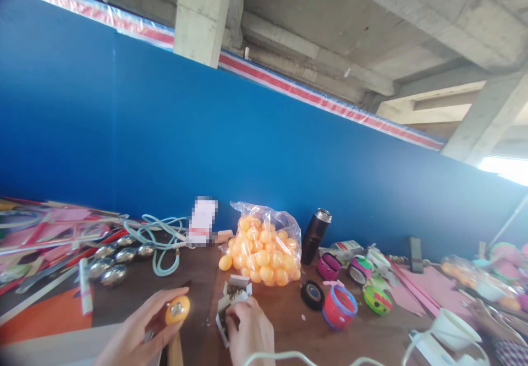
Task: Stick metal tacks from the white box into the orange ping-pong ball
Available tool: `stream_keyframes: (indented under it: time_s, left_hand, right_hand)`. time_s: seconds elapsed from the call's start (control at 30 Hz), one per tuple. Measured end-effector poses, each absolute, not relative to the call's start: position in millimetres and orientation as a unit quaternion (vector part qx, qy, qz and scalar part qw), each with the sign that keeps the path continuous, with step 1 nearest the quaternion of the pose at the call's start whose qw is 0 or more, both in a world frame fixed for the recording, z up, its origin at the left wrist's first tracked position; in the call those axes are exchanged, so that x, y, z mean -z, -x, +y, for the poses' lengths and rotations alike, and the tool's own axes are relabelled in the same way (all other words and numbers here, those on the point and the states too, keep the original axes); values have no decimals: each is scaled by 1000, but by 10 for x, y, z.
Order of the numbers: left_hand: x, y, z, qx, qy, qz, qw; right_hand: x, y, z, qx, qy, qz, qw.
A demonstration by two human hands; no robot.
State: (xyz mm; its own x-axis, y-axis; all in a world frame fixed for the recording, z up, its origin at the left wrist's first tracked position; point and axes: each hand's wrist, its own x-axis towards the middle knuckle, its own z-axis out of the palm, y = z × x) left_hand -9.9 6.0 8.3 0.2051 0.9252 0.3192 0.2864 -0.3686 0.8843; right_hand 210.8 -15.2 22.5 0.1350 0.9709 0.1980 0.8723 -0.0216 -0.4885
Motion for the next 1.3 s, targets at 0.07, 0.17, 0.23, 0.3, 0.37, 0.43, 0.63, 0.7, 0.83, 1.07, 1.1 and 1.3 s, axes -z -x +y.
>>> stream_keyframes:
  time_s: [0.07,0.17,0.23,0.3,0.37,0.43,0.63,0.7,0.83,1.07,1.1,1.3]
  left_hand:
    - [-78,102,59,-450,-698,436,347]
    - [-62,102,62,-448,-706,434,334]
    - [-49,98,61,-454,-706,434,327]
    - [-34,93,61,-457,-706,430,328]
    - [-19,91,65,-459,-706,424,334]
    - [-8,94,74,-457,-707,421,336]
    - [-7,109,82,-447,-719,431,313]
    - [-10,107,78,-445,-721,431,309]
    - [-29,97,73,-449,-719,434,306]
    - [-75,98,66,-453,-717,428,312]
    - [-73,99,67,-452,-718,428,312]
    - [-41,99,63,-440,-721,427,323]
  right_hand:
    - [-241,-2053,-156,-69,717,-659,217]
    - [-253,-1994,-143,-51,724,-659,195]
    - [-259,-1972,-138,-44,727,-659,190]
    - [-268,-1958,-142,-36,728,-659,186]
    - [-278,-1948,-152,-29,730,-658,181]
    - [-289,-1941,-161,-28,729,-660,178]
    - [-289,-1946,-146,-9,725,-669,162]
    - [-281,-1949,-138,3,726,-670,154]
    - [-267,-1953,-139,2,726,-673,143]
    - [-278,-1990,-152,-8,735,-662,148]
    - [-289,-2000,-150,-10,737,-657,160]
    - [-324,-2029,-153,-19,728,-661,179]
